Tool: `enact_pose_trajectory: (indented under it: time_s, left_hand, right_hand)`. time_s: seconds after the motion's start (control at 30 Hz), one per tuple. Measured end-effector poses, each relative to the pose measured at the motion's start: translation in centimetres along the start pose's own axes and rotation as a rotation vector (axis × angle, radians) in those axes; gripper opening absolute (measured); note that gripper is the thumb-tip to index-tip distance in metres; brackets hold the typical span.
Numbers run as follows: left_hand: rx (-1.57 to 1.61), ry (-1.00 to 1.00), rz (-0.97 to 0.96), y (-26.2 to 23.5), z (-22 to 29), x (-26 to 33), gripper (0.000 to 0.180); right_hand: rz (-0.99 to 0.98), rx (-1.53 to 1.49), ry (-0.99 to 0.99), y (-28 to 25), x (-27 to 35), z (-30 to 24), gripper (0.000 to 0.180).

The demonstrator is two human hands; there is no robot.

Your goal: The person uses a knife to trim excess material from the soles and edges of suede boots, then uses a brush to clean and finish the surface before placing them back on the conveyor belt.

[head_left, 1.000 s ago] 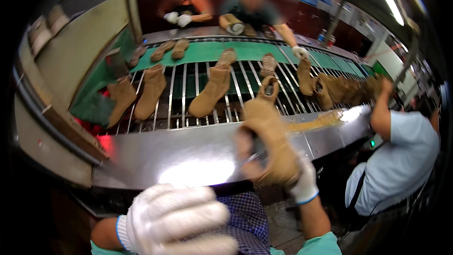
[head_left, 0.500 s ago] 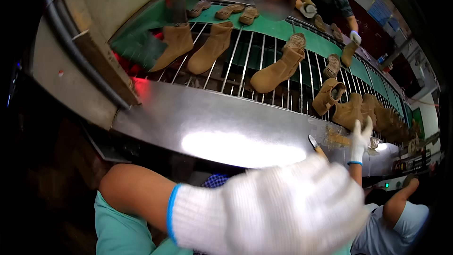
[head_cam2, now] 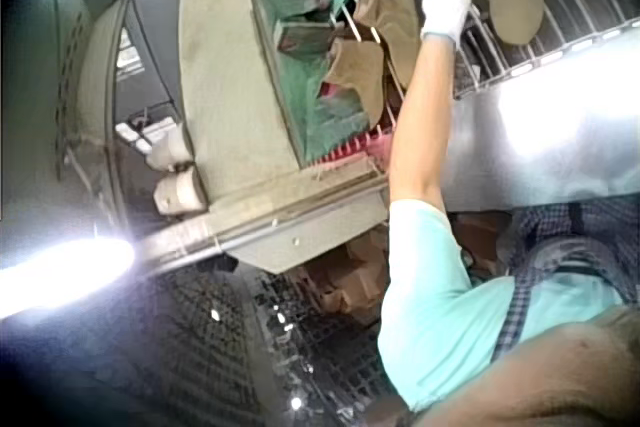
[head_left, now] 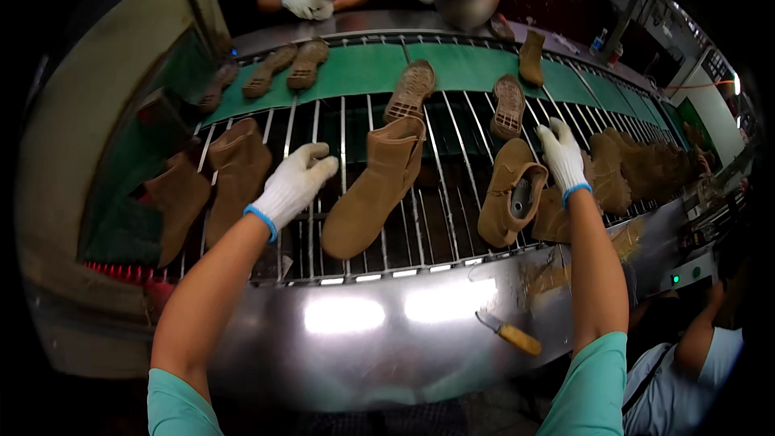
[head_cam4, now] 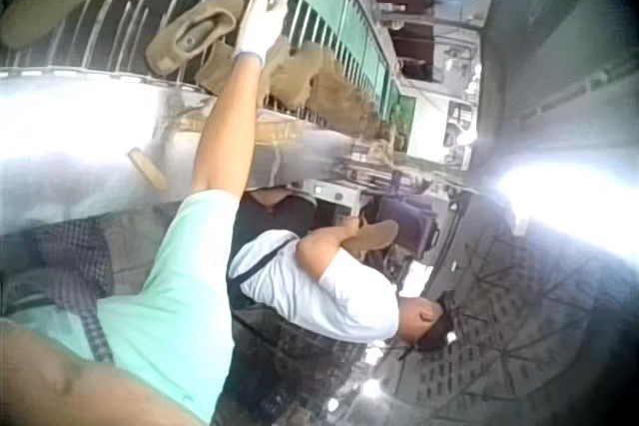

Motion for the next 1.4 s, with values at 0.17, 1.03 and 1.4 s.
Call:
enact_pose_trajectory:
  time_s: [0.17,1.03,1.4]
  left_hand:
    - [0.034,0.013,-0.099,6.4,-1.1,-13.4,0.082]
    - [0.978,-0.121,-0.016,-4.9,-0.7,3.8,0.037]
    - [0.696,-0.353,0.572,-11.2,-22.4,48.8,0.044]
  right_hand:
    - [-0.296,0.305,-0.094,7.4,-4.9,0.7,0.076]
    - [-0.325,-0.348,-0.323,-3.7,21.1,-20.7,0.034]
    - [-0.765,-0.020,-0.888,7.1,54.6,-25.5,0.033]
Point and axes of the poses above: each hand's wrist, its own x-axis away from the middle knuckle, its own y-axis out of the palm, z = x × y, the point moved 7 cm from there along -x, towards the middle knuckle, and after that the axes turned 1 degree about -z, right-handed, at the moved point
